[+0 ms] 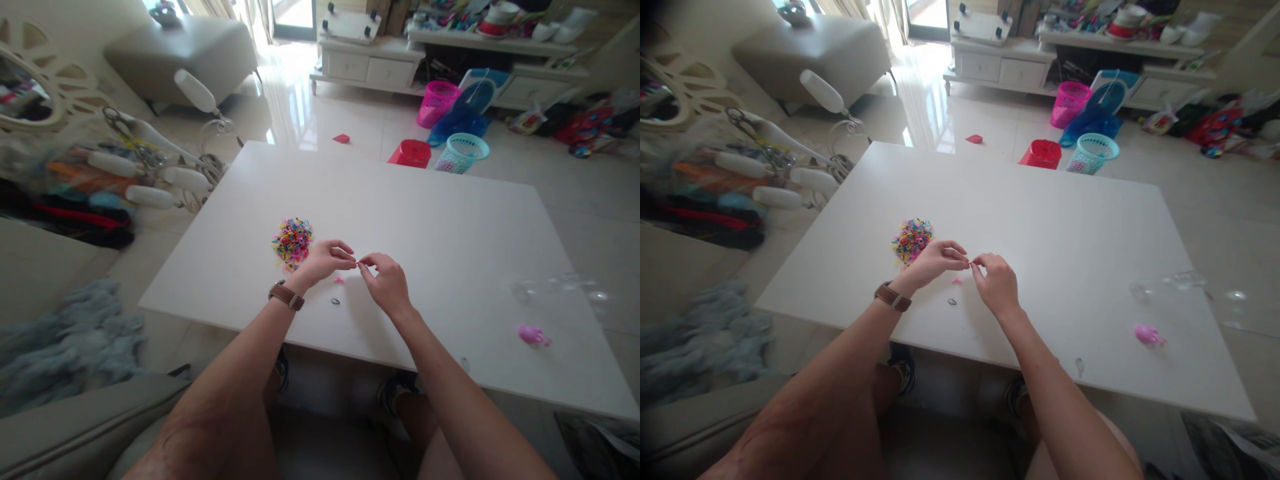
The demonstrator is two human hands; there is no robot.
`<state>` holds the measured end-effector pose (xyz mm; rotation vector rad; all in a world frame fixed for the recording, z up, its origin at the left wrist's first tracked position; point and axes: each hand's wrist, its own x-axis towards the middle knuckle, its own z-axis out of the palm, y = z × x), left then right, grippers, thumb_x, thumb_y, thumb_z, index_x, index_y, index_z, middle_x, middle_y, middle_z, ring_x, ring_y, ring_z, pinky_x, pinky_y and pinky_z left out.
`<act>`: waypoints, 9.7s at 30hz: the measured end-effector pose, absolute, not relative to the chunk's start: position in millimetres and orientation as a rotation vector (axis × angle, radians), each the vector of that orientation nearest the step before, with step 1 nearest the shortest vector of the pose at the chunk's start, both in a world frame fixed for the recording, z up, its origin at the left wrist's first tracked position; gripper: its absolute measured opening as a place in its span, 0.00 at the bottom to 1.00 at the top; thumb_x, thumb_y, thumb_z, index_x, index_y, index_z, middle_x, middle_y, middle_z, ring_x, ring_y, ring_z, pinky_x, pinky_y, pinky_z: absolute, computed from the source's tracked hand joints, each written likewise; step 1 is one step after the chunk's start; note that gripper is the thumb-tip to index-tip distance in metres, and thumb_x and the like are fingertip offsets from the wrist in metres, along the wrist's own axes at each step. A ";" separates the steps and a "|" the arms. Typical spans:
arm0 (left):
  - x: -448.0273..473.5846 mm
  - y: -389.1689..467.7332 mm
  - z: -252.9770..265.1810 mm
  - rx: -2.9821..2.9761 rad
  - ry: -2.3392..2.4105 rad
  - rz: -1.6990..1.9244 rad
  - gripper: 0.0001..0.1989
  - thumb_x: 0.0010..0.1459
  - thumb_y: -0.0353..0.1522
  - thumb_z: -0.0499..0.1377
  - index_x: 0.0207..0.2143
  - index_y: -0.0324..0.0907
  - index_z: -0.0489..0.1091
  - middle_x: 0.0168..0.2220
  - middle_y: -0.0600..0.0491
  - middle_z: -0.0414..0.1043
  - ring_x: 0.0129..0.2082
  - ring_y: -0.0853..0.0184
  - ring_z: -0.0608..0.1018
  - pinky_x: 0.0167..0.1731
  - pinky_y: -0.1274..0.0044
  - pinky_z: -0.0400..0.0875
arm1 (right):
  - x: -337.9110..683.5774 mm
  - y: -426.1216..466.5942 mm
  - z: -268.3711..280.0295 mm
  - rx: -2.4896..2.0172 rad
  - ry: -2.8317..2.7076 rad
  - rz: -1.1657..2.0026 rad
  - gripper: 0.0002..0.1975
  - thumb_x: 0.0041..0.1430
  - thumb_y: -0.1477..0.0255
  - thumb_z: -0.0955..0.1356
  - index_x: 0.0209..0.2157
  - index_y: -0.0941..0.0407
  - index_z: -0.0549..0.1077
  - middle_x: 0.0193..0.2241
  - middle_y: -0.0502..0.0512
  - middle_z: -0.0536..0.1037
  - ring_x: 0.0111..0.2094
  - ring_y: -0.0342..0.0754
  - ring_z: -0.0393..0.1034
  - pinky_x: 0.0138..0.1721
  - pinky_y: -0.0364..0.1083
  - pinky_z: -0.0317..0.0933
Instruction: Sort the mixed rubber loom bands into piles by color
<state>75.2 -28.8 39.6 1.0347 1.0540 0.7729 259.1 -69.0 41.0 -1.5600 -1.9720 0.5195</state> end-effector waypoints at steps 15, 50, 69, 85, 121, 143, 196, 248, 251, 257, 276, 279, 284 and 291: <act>74.9 -29.5 43.8 1.055 1.097 0.780 0.15 0.45 0.24 0.71 0.37 0.36 0.75 0.33 0.48 0.79 0.32 0.66 0.81 0.38 0.71 0.78 | 258.5 -71.7 44.9 -1.448 -2.048 0.618 0.06 0.64 0.74 0.67 0.34 0.54 0.76 0.34 0.53 0.81 0.36 0.48 0.75 0.42 0.45 0.64; 70.4 -22.6 31.7 1.428 1.490 0.636 0.03 0.55 0.29 0.60 0.32 0.40 0.74 0.29 0.51 0.78 0.24 0.68 0.78 0.27 0.79 0.67 | 225.9 -98.2 24.0 -1.243 -2.891 1.116 0.12 0.54 0.81 0.68 0.33 0.54 0.84 0.34 0.56 0.84 0.36 0.49 0.76 0.37 0.43 0.60; 100.6 -56.9 23.8 1.722 1.843 0.106 0.34 0.56 0.40 0.62 0.61 0.32 0.64 0.68 0.25 0.53 0.70 0.33 0.54 0.63 0.51 0.55 | 225.6 -104.5 22.4 -1.339 -2.790 1.032 0.10 0.55 0.80 0.69 0.37 0.55 0.79 0.35 0.54 0.82 0.37 0.49 0.75 0.36 0.43 0.60; 88.7 -55.3 32.5 1.770 2.120 -0.275 0.45 0.60 0.48 0.58 0.70 0.27 0.52 0.70 0.20 0.47 0.70 0.34 0.56 0.66 0.52 0.50 | 224.8 -100.3 29.8 -1.324 -2.777 0.957 0.16 0.58 0.82 0.65 0.43 0.55 0.80 0.40 0.56 0.81 0.43 0.49 0.75 0.45 0.44 0.63; 81.7 -31.5 28.2 1.379 1.232 0.877 0.12 0.51 0.26 0.67 0.40 0.38 0.77 0.37 0.47 0.82 0.34 0.65 0.84 0.31 0.80 0.76 | 254.0 -73.1 33.6 -1.505 -1.875 0.678 0.08 0.65 0.71 0.66 0.44 0.54 0.76 0.40 0.55 0.81 0.39 0.50 0.76 0.42 0.48 0.67; 75.1 -40.9 20.1 2.005 1.490 0.281 0.16 0.53 0.20 0.58 0.40 0.43 0.79 0.33 0.52 0.80 0.37 0.64 0.80 0.42 0.74 0.73 | 249.5 -75.4 35.0 -1.604 -2.044 0.700 0.06 0.61 0.75 0.67 0.39 0.55 0.75 0.39 0.54 0.79 0.37 0.47 0.74 0.42 0.46 0.64; 14.4 -15.3 21.3 1.728 2.121 0.090 0.09 0.56 0.30 0.60 0.37 0.42 0.80 0.40 0.42 0.81 0.43 0.56 0.80 0.43 0.70 0.74 | 251.4 -77.4 39.8 -1.655 -2.110 0.694 0.06 0.63 0.74 0.66 0.34 0.54 0.76 0.38 0.53 0.79 0.39 0.47 0.73 0.42 0.45 0.61; 73.1 -71.9 71.4 2.182 1.155 0.615 0.08 0.55 0.24 0.59 0.32 0.38 0.79 0.28 0.51 0.78 0.27 0.69 0.75 0.31 0.79 0.65 | 265.6 -126.2 63.0 -1.307 -2.274 0.521 0.12 0.65 0.78 0.65 0.46 0.56 0.77 0.45 0.59 0.78 0.48 0.51 0.71 0.54 0.52 0.66; 79.7 -92.2 91.1 2.212 1.149 0.577 0.08 0.55 0.25 0.59 0.33 0.38 0.79 0.30 0.50 0.79 0.29 0.68 0.76 0.31 0.78 0.67 | 266.9 -145.8 82.1 -1.322 -2.299 0.425 0.10 0.68 0.77 0.64 0.40 0.57 0.77 0.39 0.58 0.78 0.41 0.49 0.71 0.47 0.48 0.66; 88.2 -139.9 131.5 2.237 1.081 0.634 0.07 0.57 0.27 0.59 0.34 0.39 0.79 0.31 0.50 0.79 0.30 0.67 0.77 0.32 0.78 0.67 | 270.8 -195.4 122.9 -1.353 -2.266 0.305 0.12 0.71 0.72 0.63 0.36 0.56 0.78 0.35 0.56 0.78 0.36 0.48 0.71 0.41 0.46 0.63; 121.2 -195.6 162.6 2.361 0.986 0.657 0.07 0.58 0.26 0.58 0.35 0.40 0.77 0.31 0.52 0.77 0.32 0.67 0.76 0.34 0.78 0.67 | 303.9 -254.4 135.4 -1.274 -1.834 0.466 0.06 0.62 0.72 0.68 0.35 0.55 0.78 0.32 0.54 0.82 0.33 0.48 0.75 0.40 0.47 0.66; 135.8 -193.8 163.3 2.405 0.990 0.661 0.07 0.58 0.25 0.58 0.35 0.40 0.77 0.33 0.51 0.78 0.33 0.67 0.75 0.36 0.77 0.67 | 317.4 -249.3 134.0 -1.273 -1.805 0.446 0.05 0.61 0.73 0.68 0.32 0.55 0.78 0.31 0.53 0.80 0.32 0.48 0.73 0.38 0.47 0.65; 137.6 -185.2 163.8 2.364 1.076 0.717 0.08 0.57 0.24 0.58 0.34 0.40 0.77 0.32 0.52 0.79 0.33 0.67 0.76 0.37 0.77 0.68 | 322.1 -231.7 133.7 -1.298 -1.777 0.446 0.07 0.61 0.72 0.69 0.29 0.55 0.78 0.29 0.53 0.79 0.31 0.49 0.72 0.37 0.46 0.63; 95.6 -138.0 132.4 1.987 1.396 0.881 0.04 0.58 0.26 0.62 0.35 0.39 0.77 0.27 0.53 0.78 0.27 0.70 0.78 0.31 0.79 0.69 | 285.8 -178.9 104.3 -1.516 -2.038 0.462 0.05 0.58 0.74 0.73 0.28 0.55 0.80 0.29 0.54 0.80 0.31 0.48 0.72 0.37 0.45 0.61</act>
